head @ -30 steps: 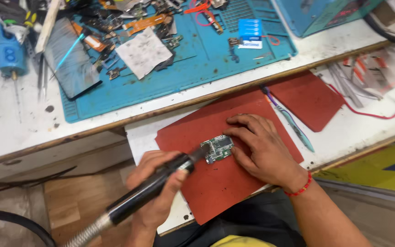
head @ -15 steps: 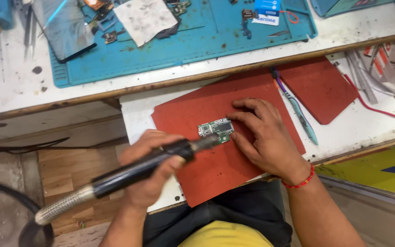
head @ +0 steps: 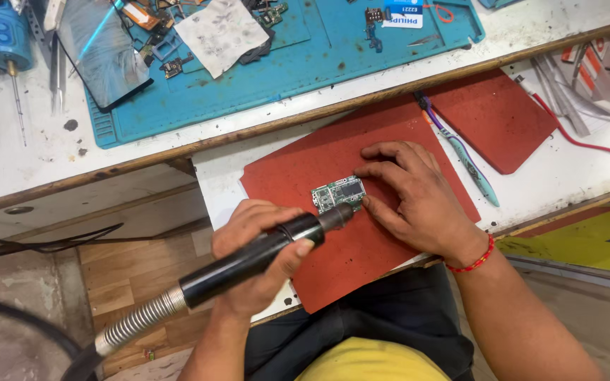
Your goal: The person uses a hot air gun to apply heat to a small circuit board placed on a red mat. They then use a small tool to scrape or clean the surface of the board. The workspace is cluttered with various electronic components and tools.
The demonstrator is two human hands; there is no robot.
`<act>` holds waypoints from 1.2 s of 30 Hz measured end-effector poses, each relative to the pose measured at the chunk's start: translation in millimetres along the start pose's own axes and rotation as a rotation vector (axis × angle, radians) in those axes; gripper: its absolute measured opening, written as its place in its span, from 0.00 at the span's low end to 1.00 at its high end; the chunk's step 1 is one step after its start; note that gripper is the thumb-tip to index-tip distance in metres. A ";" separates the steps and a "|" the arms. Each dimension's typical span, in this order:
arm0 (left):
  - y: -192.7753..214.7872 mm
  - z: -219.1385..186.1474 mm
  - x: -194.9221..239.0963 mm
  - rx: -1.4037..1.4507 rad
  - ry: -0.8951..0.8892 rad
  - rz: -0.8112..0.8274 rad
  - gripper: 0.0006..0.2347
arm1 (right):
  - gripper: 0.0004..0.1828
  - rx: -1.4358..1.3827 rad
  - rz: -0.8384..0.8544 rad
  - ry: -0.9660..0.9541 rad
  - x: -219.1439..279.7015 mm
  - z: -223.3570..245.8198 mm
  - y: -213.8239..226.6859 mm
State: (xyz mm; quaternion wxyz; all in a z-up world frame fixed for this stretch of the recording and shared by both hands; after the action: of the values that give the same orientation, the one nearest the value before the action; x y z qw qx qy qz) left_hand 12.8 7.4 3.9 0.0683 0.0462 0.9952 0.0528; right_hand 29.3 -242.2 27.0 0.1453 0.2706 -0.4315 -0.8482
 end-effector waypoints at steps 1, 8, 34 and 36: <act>-2.6 -1.2 -1.0 -0.053 -0.108 0.023 0.13 | 0.18 0.002 -0.001 0.004 -0.9 -0.2 -0.1; 2.1 -11.8 -2.4 -0.085 -0.031 -0.007 0.13 | 0.19 -0.009 -0.017 0.005 -1.9 0.5 1.8; 0.8 -1.7 2.8 -0.083 -0.074 0.016 0.15 | 0.31 0.037 0.069 0.024 -11.9 8.1 1.1; 12.8 -0.9 6.4 -0.042 0.061 -0.066 0.14 | 0.28 0.050 0.087 -0.006 -12.5 9.5 1.1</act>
State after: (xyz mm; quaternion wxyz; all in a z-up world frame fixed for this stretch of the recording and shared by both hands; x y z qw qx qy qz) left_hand 7.4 20.7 5.3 0.0406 0.0103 0.9965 0.0725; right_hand 33.9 -230.6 36.7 0.1740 0.2525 -0.4644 -0.8308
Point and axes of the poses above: each hand's wrist, its own x-axis away from the middle knuckle, its own y-axis out of the back of the hand, z = x × y, the point moved 2 cm from there along -x, towards the middle knuckle, and after that the axes turned 14 degrees about y, right-handed, at the moved point
